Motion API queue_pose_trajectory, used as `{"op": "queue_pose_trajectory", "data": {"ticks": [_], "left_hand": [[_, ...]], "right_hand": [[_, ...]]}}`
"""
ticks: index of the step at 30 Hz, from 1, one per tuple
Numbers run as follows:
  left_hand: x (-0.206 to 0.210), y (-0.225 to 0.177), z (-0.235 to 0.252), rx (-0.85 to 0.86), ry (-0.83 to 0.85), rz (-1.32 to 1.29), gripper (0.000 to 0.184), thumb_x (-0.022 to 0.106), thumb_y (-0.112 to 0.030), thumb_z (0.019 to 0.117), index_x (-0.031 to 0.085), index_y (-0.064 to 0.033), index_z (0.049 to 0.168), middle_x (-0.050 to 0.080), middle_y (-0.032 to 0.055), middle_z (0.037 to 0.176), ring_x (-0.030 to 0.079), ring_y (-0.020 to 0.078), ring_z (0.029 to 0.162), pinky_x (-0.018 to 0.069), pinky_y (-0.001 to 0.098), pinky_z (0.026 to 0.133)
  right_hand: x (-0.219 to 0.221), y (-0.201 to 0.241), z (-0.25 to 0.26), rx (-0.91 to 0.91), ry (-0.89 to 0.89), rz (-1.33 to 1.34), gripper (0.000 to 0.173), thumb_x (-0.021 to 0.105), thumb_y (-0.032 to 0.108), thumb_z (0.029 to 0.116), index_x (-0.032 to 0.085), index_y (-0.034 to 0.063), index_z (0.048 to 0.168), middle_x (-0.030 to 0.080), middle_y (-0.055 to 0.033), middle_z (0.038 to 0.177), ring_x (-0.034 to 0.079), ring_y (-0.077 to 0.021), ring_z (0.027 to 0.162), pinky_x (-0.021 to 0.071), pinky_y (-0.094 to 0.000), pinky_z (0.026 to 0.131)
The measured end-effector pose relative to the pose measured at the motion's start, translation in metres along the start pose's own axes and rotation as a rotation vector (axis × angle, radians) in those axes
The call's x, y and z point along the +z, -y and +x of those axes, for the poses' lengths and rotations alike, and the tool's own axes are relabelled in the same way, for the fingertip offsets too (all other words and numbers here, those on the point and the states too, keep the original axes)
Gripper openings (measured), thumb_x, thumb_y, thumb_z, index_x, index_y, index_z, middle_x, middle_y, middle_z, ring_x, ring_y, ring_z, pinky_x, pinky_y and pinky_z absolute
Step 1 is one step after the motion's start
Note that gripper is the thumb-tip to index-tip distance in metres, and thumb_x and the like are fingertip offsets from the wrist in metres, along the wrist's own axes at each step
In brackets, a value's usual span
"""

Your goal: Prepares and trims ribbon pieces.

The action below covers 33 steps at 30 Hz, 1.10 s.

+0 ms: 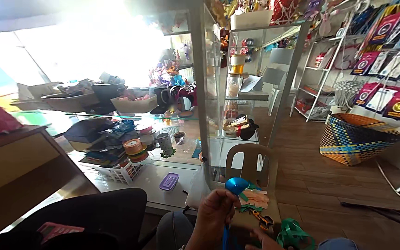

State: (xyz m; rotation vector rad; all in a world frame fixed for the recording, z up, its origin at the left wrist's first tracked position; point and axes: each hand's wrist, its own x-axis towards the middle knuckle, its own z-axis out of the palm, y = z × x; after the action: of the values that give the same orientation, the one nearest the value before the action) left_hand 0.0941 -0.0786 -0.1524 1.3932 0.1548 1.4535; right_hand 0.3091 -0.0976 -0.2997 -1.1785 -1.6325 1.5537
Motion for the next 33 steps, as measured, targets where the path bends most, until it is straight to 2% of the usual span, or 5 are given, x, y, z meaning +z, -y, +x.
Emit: {"op": "queue_pose_trajectory", "data": {"ticks": [3,8,18,25,33], "left_hand": [[0.008,0.012,-0.004,-0.026,0.051,0.067,0.019,0.055,-0.017,0.1046,0.072,-0.0170,0.112,0.071,-0.0038,0.096,0.057,-0.0068,0.069,0.0470,0.0098,0.061],[0.025,0.025,-0.009,-0.123,0.095,0.011,0.019,0.055,-0.016,0.1049,0.072,-0.0176,0.112,0.071,-0.0041,0.095,0.056,-0.0066,0.067,0.0459,0.0100,0.059],[0.034,0.024,-0.015,-0.492,0.128,-0.229,0.013,0.059,-0.008,0.1022,0.071,-0.0136,0.105,0.069,-0.0035,0.088,0.053,-0.0046,0.060,0.0445,0.0120,0.053],[0.028,0.037,-0.016,-0.377,0.233,-0.245,0.014,0.057,-0.012,0.1035,0.070,-0.0127,0.109,0.069,-0.0028,0.090,0.054,-0.0058,0.064,0.0442,0.0108,0.056],[0.027,0.034,-0.017,-0.420,0.196,-0.275,0.023,0.057,-0.009,0.1032,0.056,-0.0213,0.123,0.070,-0.0017,0.092,0.056,-0.0046,0.064,0.0439,0.0107,0.056]], "right_hand": [[-0.013,0.059,-0.012,-0.368,-0.346,0.030,0.063,0.070,0.038,0.0944,0.054,-0.0034,0.139,0.063,-0.0151,0.135,0.061,-0.0216,0.123,0.0510,-0.0401,0.104],[-0.021,0.130,-0.040,-0.684,-0.356,0.164,0.050,0.067,0.041,0.0969,0.060,0.0090,0.135,0.067,-0.0021,0.128,0.062,-0.0128,0.120,0.0518,-0.0310,0.102],[-0.032,0.130,-0.034,-0.733,-0.116,0.240,0.022,0.070,0.025,0.0964,0.070,0.0160,0.117,0.068,0.0020,0.118,0.065,-0.0055,0.106,0.0553,-0.0230,0.091],[-0.019,0.131,-0.039,-0.407,0.001,0.986,0.016,0.068,0.020,0.0965,0.070,0.0086,0.108,0.071,-0.0101,0.103,0.071,-0.0164,0.090,0.0612,-0.0324,0.080],[-0.026,0.118,-0.042,-0.494,0.056,0.814,0.021,0.068,0.010,0.0949,0.076,0.0100,0.115,0.074,-0.0059,0.113,0.071,-0.0128,0.103,0.0585,-0.0316,0.092]]}}
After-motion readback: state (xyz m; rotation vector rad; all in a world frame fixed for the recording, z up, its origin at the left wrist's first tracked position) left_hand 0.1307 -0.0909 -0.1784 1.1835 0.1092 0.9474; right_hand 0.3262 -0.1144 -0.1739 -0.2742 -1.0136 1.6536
